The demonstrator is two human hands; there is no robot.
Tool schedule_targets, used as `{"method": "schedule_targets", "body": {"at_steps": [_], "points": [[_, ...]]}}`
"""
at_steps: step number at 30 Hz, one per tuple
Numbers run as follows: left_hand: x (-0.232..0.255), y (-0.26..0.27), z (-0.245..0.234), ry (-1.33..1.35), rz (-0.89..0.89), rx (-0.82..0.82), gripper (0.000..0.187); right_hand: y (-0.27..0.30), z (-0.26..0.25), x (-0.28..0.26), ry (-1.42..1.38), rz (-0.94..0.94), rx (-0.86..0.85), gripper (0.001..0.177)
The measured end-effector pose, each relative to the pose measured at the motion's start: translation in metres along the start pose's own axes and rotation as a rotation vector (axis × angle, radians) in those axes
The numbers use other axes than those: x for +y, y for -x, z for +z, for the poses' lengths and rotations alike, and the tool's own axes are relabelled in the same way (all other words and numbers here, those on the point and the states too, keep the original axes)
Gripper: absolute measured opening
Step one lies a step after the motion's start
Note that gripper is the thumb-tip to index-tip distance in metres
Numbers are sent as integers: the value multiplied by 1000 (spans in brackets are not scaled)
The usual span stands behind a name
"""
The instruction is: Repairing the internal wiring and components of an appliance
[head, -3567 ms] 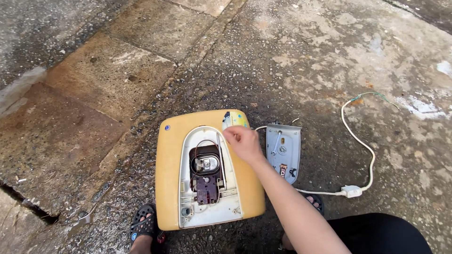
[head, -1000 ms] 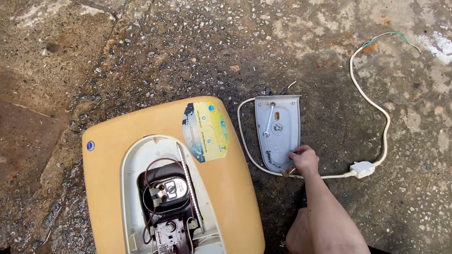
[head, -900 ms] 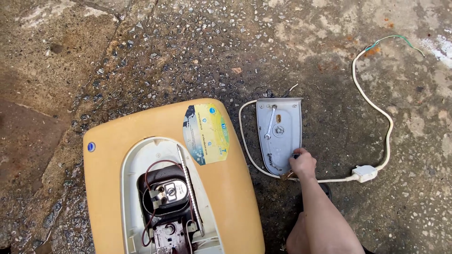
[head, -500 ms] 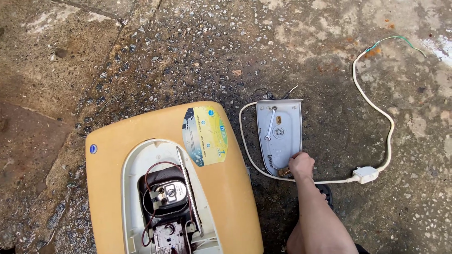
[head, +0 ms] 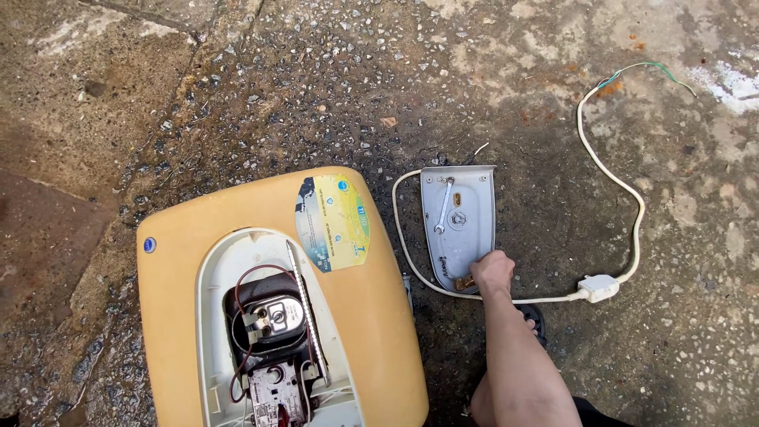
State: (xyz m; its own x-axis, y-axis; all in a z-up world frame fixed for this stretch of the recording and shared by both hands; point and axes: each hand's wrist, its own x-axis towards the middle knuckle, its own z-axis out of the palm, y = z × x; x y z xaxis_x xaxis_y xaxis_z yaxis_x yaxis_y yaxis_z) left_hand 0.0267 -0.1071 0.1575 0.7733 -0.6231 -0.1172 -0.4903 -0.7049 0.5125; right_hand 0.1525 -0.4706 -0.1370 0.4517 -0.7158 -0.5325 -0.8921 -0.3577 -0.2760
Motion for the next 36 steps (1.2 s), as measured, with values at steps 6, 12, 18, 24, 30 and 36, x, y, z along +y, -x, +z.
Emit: {"method": "schedule_targets", "body": {"at_steps": [6,12,18,24,30,36], "points": [[-3,3,-32,-27,-18,29,44,33,-36,-32,-252,103,3,21],[-21,-54,-157,347,-137,-192,67,43,-108,-106,-905,261,77,14],[-7,-64,-187,353,-165,-171,70,83,-192,-201,-1337,101,-50,8],[13,-88,-205,797,-590,0,82,195,-243,-293,-1330,-244,-277,18],[12,-88,-203,1318,-333,462,81,396,-228,-281,-781,-759,-111,28],[-2,-29,-188,1336,-153,570,42,461,-205,-213,-873,-967,-305,28]]}}
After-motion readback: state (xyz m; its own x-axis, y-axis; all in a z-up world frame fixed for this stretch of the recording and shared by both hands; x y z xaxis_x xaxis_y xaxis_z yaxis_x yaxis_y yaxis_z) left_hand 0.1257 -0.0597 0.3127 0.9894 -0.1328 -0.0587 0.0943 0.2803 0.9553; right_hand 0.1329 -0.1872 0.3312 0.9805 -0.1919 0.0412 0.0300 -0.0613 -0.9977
